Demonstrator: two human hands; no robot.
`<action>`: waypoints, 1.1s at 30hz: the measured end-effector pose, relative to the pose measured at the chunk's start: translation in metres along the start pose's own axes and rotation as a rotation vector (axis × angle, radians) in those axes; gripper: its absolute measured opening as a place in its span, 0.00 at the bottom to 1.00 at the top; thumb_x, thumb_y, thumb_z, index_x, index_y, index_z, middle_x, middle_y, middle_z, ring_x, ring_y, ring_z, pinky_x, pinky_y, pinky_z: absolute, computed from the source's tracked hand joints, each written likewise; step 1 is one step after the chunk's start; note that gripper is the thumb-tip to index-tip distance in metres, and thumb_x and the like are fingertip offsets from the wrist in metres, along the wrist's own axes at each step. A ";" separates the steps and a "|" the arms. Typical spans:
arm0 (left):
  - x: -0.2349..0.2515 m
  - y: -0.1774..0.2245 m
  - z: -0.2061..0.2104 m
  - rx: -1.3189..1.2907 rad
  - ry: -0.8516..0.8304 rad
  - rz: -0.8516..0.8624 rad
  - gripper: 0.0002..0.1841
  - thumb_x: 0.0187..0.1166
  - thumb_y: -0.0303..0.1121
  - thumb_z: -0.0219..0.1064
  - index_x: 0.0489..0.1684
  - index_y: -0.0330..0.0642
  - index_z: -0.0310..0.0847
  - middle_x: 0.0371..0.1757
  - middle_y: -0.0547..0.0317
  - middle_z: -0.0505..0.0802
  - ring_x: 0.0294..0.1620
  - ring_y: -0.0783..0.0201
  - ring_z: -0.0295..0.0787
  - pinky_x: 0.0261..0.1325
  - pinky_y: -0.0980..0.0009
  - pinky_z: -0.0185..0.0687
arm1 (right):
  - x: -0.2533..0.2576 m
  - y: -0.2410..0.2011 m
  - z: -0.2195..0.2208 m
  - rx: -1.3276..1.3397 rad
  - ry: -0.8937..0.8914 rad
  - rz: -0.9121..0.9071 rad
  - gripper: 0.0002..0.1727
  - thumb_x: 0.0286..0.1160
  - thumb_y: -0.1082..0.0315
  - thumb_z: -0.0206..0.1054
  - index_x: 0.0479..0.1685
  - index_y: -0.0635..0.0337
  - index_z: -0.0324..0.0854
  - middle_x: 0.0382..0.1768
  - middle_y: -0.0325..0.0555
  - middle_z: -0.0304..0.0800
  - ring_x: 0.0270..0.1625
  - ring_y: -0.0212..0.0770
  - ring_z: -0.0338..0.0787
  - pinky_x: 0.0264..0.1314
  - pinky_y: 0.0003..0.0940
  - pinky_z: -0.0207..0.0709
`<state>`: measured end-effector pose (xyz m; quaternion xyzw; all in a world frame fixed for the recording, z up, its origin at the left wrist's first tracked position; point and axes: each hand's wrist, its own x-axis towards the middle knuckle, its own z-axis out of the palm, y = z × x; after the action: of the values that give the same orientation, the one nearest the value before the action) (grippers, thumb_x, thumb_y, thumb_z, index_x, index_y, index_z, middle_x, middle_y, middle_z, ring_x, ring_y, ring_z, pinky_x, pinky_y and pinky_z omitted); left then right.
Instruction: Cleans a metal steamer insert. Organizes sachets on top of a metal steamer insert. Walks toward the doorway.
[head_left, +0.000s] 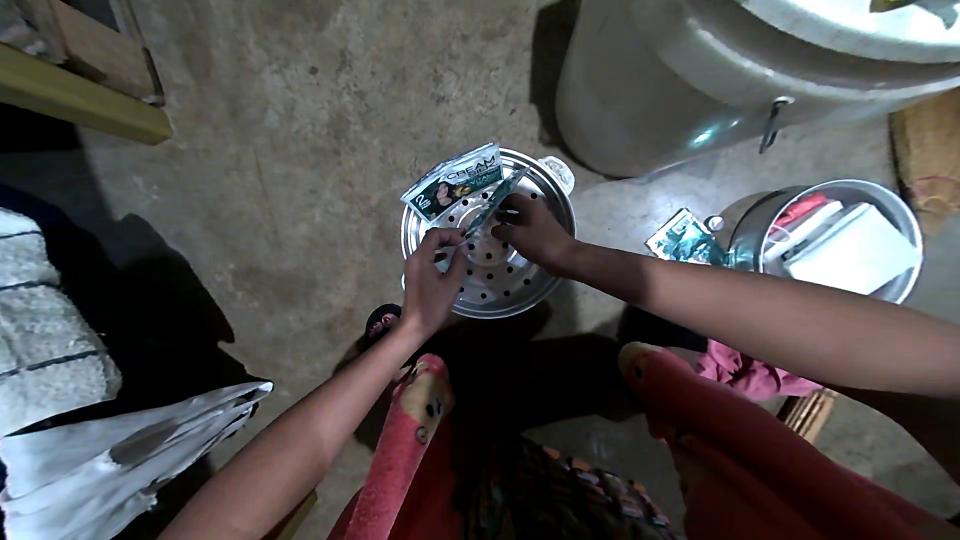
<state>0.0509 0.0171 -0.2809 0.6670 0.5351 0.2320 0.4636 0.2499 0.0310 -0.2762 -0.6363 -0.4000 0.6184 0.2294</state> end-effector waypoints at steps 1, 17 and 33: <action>0.002 0.000 -0.002 0.018 0.026 0.014 0.10 0.82 0.27 0.64 0.54 0.33 0.81 0.56 0.47 0.91 0.58 0.62 0.88 0.60 0.62 0.85 | 0.000 -0.002 -0.001 0.001 -0.005 0.008 0.29 0.79 0.73 0.66 0.80 0.68 0.68 0.75 0.64 0.77 0.72 0.55 0.84 0.71 0.53 0.78; 0.038 0.008 -0.030 0.109 0.248 -0.084 0.08 0.80 0.27 0.67 0.50 0.34 0.82 0.39 0.57 0.87 0.29 0.75 0.79 0.35 0.79 0.77 | 0.018 -0.028 0.002 -0.174 -0.122 -0.088 0.30 0.81 0.73 0.65 0.84 0.63 0.68 0.77 0.65 0.76 0.74 0.58 0.82 0.74 0.55 0.75; 0.037 0.007 -0.031 0.099 0.307 -0.177 0.21 0.76 0.25 0.68 0.65 0.32 0.68 0.52 0.48 0.83 0.37 0.68 0.81 0.41 0.71 0.79 | 0.017 -0.031 -0.006 -0.261 -0.137 -0.167 0.31 0.83 0.73 0.62 0.86 0.64 0.65 0.81 0.62 0.73 0.73 0.57 0.83 0.73 0.53 0.75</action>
<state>0.0418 0.0628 -0.2672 0.5962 0.6667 0.2628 0.3618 0.2469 0.0630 -0.2614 -0.5816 -0.5430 0.5821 0.1675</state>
